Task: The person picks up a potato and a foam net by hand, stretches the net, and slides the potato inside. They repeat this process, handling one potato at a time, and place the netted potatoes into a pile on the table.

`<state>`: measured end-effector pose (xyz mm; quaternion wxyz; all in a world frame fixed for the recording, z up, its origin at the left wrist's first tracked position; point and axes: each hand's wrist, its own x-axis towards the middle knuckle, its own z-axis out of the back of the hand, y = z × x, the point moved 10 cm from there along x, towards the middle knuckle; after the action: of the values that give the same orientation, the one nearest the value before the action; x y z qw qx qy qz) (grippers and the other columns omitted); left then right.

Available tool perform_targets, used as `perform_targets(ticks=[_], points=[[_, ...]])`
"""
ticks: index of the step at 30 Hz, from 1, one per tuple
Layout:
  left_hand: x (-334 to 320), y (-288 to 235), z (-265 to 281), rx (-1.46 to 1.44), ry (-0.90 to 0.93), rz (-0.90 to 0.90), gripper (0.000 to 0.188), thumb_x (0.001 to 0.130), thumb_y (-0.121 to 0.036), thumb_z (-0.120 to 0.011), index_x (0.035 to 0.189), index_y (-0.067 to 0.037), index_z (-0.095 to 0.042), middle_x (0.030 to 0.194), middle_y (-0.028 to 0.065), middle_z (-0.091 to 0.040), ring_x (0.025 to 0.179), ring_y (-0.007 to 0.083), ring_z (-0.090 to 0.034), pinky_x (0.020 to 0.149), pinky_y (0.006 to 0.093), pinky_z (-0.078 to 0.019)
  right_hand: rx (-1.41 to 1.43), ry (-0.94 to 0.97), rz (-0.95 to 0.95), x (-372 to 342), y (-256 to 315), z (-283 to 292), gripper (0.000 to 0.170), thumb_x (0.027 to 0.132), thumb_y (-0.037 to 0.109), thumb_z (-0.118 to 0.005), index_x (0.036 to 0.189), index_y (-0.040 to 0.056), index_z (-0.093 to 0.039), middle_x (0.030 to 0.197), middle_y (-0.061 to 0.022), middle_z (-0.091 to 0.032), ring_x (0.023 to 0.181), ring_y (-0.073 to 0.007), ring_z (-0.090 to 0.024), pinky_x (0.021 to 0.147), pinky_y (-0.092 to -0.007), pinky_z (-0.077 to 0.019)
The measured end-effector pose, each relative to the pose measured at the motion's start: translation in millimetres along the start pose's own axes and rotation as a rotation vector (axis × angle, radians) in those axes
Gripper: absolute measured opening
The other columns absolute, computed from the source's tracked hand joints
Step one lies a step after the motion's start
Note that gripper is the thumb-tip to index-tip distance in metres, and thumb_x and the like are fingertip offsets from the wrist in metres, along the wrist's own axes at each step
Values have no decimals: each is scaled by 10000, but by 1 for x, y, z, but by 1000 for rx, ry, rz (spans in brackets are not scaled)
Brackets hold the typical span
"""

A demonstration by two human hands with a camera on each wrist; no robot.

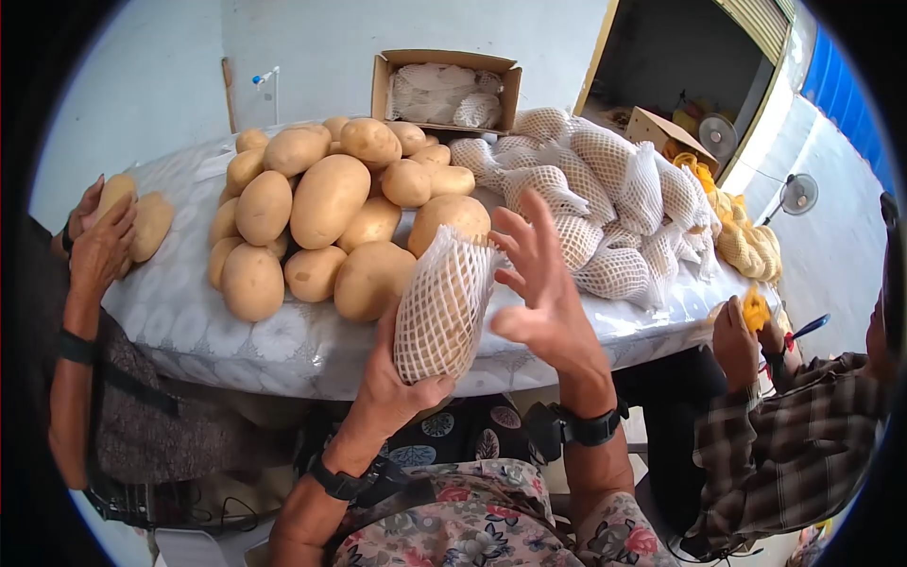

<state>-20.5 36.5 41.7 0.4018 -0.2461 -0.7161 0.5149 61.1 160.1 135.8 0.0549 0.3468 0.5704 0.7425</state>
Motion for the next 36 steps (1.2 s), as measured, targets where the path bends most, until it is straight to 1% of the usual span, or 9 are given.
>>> perform_targets(ticks=[4, 5, 8, 12, 13, 19, 23, 32, 36], points=[[-6, -13, -3, 257, 12, -127, 951, 637, -208, -730, 1392, 31, -205, 1261, 147, -457, 1159, 198, -472, 992, 333, -386, -9, 95, -83, 9, -12, -16, 869, 714, 438, -765, 1339, -20, -372, 1205, -223, -524, 1118, -276, -525, 934, -383, -442], [-6, -9, -4, 186, 41, -95, 953, 630, -211, -731, 1391, 29, -210, 1266, 147, -454, 1164, 199, -468, 996, 335, -382, 155, 51, -190, 9, -30, -15, 488, 819, 306, -684, 1162, -11, -542, 1077, -135, -612, 993, -184, -595, 879, -322, -466], [-10, 6, -6, -21, 97, 12, 956, 613, -221, -728, 1389, 24, -225, 1278, 148, -446, 1173, 200, -462, 1002, 339, -375, 472, 3, -209, 12, -58, -8, 264, 883, 154, -598, 1089, -9, -571, 988, -48, -633, 855, -100, -606, 794, -263, -478], [-10, 8, -5, -234, 65, 84, 941, 608, -225, -715, 1382, 22, -240, 1278, 151, -449, 1160, 198, -479, 992, 340, -394, 338, -339, -119, -3, -36, 30, 438, 927, 184, -524, 1300, -2, -390, 1129, -121, -578, 1036, -156, -563, 839, -332, -482], [-8, 3, -4, -274, 42, 82, 936, 610, -224, -711, 1382, 21, -242, 1275, 152, -452, 1154, 198, -485, 988, 341, -400, 434, -320, -141, -12, -44, 32, 617, 913, 286, -555, 1367, -14, -264, 1221, -159, -530, 1125, -188, -518, 914, -346, -444], [2, -23, 7, 59, -58, -139, 952, 643, -268, -763, 1382, 5, -229, 1244, 153, -477, 1120, 209, -515, 950, 343, -433, 358, 119, -160, -56, -28, -45, 922, 798, 405, -681, 1407, -58, -166, 1341, -189, -399, 1211, -259, -440, 997, -400, -380], [-6, -48, -9, 437, -134, -303, 1004, 660, -296, -814, 1390, -5, -189, 1264, 200, -454, 1147, 274, -500, 962, 390, -415, 152, -7, -104, -51, -25, -51, 1059, 725, 449, -738, 1417, -32, -97, 1329, -207, -368, 1220, -248, -414, 1015, -396, -353], [-5, -53, -37, 501, 139, -318, 1033, 643, -185, -815, 1415, -10, -150, 1349, 222, -373, 1184, 359, -465, 969, 414, -412, 498, -128, -237, -44, -48, -15, 817, 689, 364, -738, 1302, -24, -362, 1174, -145, -535, 1061, -240, -551, 908, -371, -456], [-4, -53, -32, 595, 140, -371, 714, 680, -103, -764, 1296, -18, -412, 1253, 192, -492, 1133, 357, -507, 944, 402, -437, 543, -191, -161, -27, -30, 36, 777, 754, 376, -661, 1346, -13, -341, 1213, -150, -530, 1076, -260, -554, 895, -403, -478]])
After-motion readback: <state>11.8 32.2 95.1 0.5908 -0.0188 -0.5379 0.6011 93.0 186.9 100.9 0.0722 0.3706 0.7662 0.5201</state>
